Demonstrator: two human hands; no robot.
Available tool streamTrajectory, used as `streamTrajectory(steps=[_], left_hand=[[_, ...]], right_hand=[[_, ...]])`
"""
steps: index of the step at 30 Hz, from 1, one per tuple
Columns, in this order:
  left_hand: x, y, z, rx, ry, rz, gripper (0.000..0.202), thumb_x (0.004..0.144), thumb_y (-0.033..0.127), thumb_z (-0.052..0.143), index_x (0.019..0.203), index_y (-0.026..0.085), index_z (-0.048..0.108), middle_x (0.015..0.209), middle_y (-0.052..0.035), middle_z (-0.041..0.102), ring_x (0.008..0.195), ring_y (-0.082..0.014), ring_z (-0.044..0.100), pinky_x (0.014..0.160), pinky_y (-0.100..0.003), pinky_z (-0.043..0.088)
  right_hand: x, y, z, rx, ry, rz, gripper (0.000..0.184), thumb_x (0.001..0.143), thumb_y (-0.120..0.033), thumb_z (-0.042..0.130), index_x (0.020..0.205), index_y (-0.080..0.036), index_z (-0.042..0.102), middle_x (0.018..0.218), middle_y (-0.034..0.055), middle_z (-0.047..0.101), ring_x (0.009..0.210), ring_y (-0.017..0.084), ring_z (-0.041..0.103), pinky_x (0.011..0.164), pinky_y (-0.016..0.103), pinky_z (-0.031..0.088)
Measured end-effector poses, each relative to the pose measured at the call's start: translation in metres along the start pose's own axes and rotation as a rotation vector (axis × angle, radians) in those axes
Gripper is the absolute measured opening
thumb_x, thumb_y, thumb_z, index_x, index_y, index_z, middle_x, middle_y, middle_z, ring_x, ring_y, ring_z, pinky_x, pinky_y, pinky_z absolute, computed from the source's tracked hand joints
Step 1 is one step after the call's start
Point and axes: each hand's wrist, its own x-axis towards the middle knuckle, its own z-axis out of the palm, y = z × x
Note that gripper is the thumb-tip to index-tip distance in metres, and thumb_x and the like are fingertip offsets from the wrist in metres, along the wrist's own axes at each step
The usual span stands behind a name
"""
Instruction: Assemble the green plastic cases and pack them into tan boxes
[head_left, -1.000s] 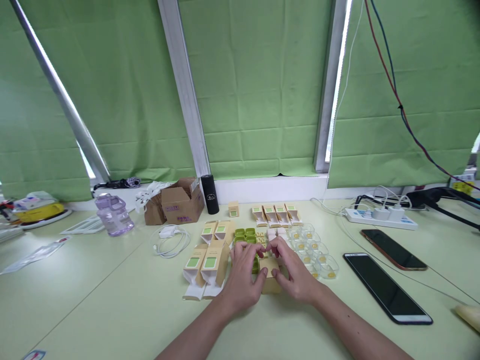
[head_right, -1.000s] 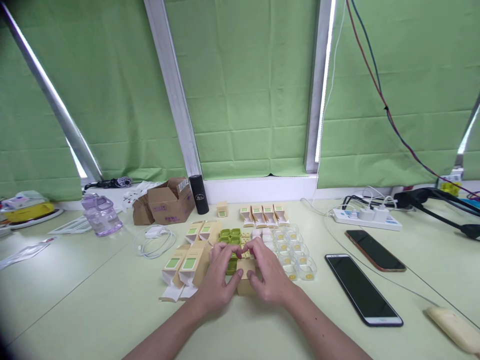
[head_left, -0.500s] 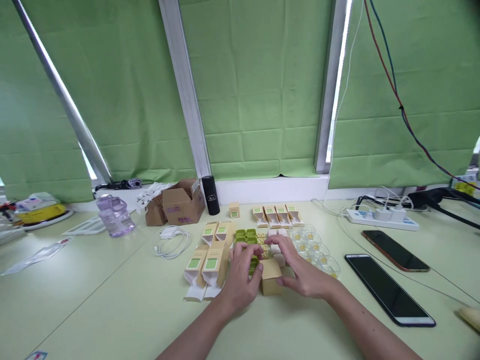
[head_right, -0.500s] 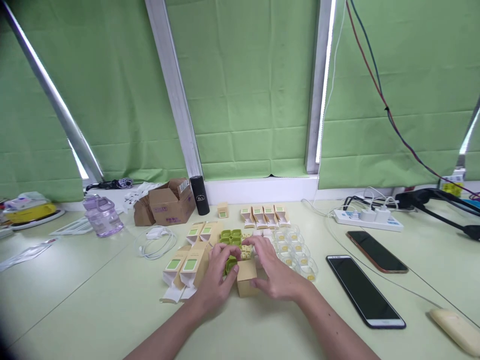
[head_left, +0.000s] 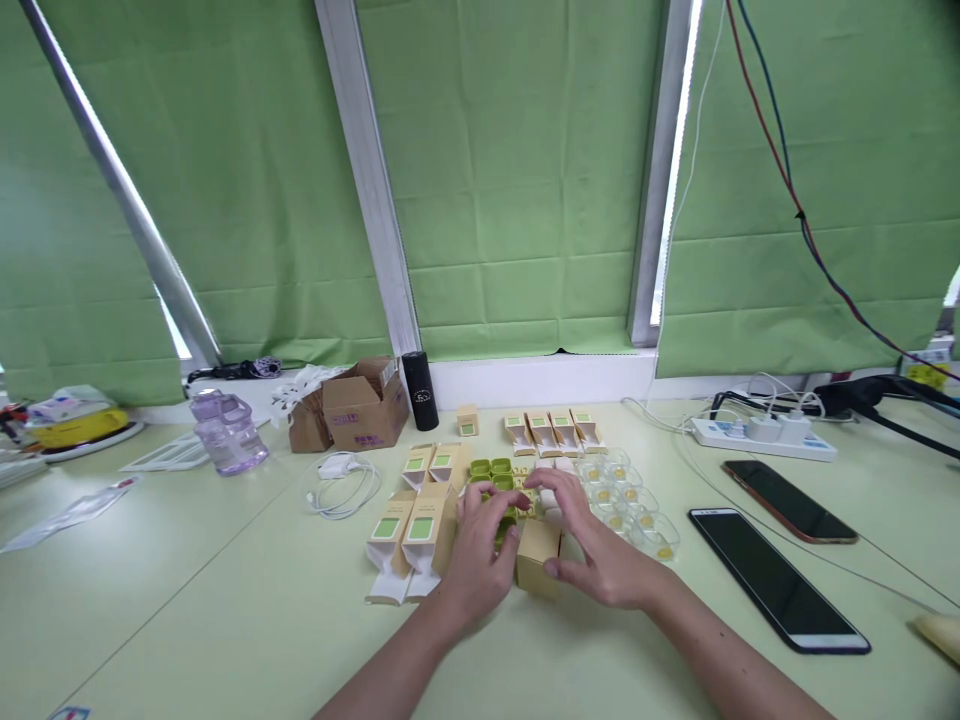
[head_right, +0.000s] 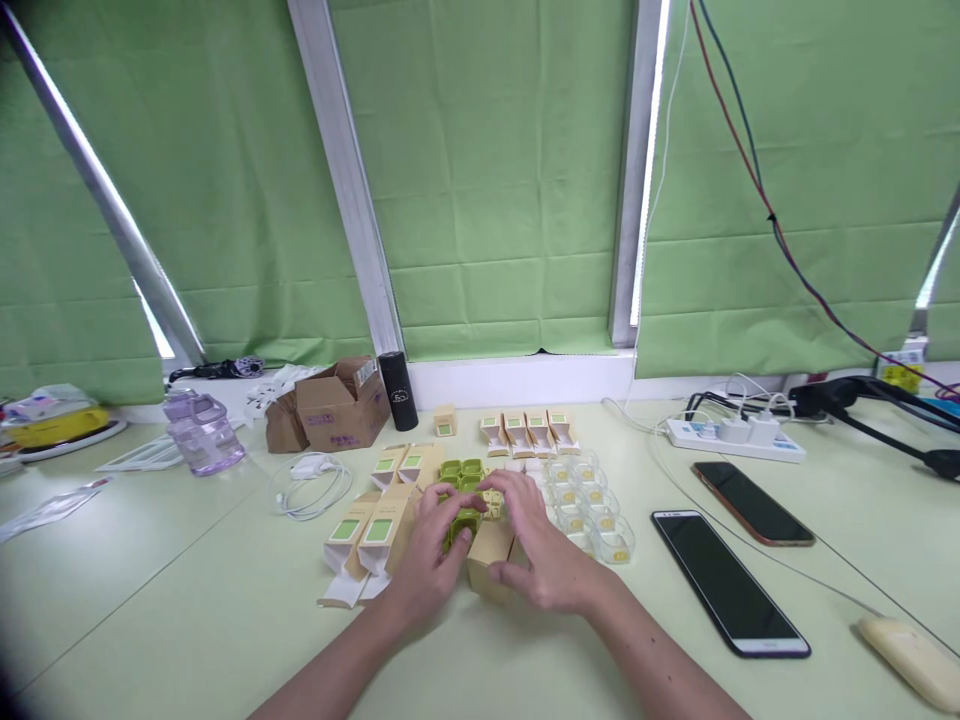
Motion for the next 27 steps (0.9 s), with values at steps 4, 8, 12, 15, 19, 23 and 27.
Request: streamTrajectory(steps=[4, 8, 12, 15, 19, 23, 27], left_hand=[[0.0, -0.001, 0.001, 0.01, 0.0, 0.002, 0.022, 0.098, 0.02, 0.049, 0.109, 0.024, 0.068, 0.11, -0.0108, 0.064, 0.114, -0.0327, 0.054, 0.098, -0.052, 0.046], [0.001, -0.001, 0.0, 0.037, 0.044, 0.015, 0.019, 0.094, 0.014, 0.048, 0.095, 0.023, 0.065, 0.09, -0.0067, 0.064, 0.1, -0.0297, 0.058, 0.092, -0.048, 0.044], [0.001, 0.001, -0.002, 0.058, 0.07, 0.025, 0.02, 0.092, 0.012, 0.047, 0.091, 0.023, 0.064, 0.082, -0.005, 0.064, 0.097, -0.029, 0.058, 0.092, -0.047, 0.043], [0.001, 0.0, -0.002, 0.061, 0.079, 0.027, 0.019, 0.086, 0.01, 0.05, 0.092, 0.023, 0.062, 0.093, -0.0078, 0.066, 0.107, -0.0314, 0.055, 0.093, -0.047, 0.044], [-0.001, -0.004, -0.002, 0.035, 0.01, 0.129, 0.042, 0.078, 0.006, 0.053, 0.114, 0.025, 0.061, 0.118, -0.0095, 0.068, 0.123, -0.0336, 0.049, 0.104, -0.052, 0.045], [-0.002, 0.0, -0.005, 0.016, -0.15, 0.218, 0.06, 0.075, 0.004, 0.056, 0.13, 0.028, 0.056, 0.136, -0.0074, 0.065, 0.134, -0.0336, 0.043, 0.113, -0.054, 0.041], [-0.003, 0.009, -0.006, 0.117, -0.238, 0.207, 0.052, 0.075, 0.002, 0.06, 0.121, 0.027, 0.06, 0.135, -0.0063, 0.066, 0.134, -0.0344, 0.042, 0.114, -0.056, 0.039]], right_hand=[[-0.001, -0.005, 0.002, -0.104, -0.069, -0.061, 0.09, 0.07, -0.004, 0.063, 0.152, -0.03, 0.035, 0.157, 0.0138, 0.037, 0.156, 0.039, 0.026, 0.125, 0.068, 0.027], [0.0, 0.005, 0.002, -0.148, 0.072, -0.068, 0.09, 0.062, 0.003, 0.053, 0.145, -0.029, 0.041, 0.155, 0.0141, 0.04, 0.151, 0.037, 0.034, 0.122, 0.068, 0.034], [0.002, 0.015, 0.002, -0.211, 0.226, -0.095, 0.081, 0.061, 0.006, 0.049, 0.135, -0.028, 0.045, 0.146, 0.0141, 0.048, 0.143, 0.036, 0.042, 0.116, 0.066, 0.04], [0.003, 0.018, 0.002, -0.219, 0.266, -0.115, 0.079, 0.061, 0.005, 0.048, 0.133, -0.027, 0.045, 0.141, 0.0129, 0.051, 0.138, 0.035, 0.045, 0.113, 0.061, 0.044], [0.005, 0.023, 0.003, -0.265, 0.36, -0.159, 0.072, 0.062, 0.003, 0.047, 0.128, -0.026, 0.047, 0.131, 0.0111, 0.057, 0.127, 0.034, 0.052, 0.106, 0.057, 0.048], [0.005, 0.033, 0.006, -0.35, 0.52, -0.182, 0.064, 0.067, 0.0, 0.048, 0.127, -0.024, 0.05, 0.121, 0.0106, 0.06, 0.115, 0.032, 0.057, 0.098, 0.054, 0.051], [0.005, 0.039, 0.009, -0.393, 0.599, -0.179, 0.058, 0.07, -0.001, 0.049, 0.123, -0.023, 0.052, 0.114, 0.0097, 0.062, 0.108, 0.031, 0.058, 0.091, 0.049, 0.052]])
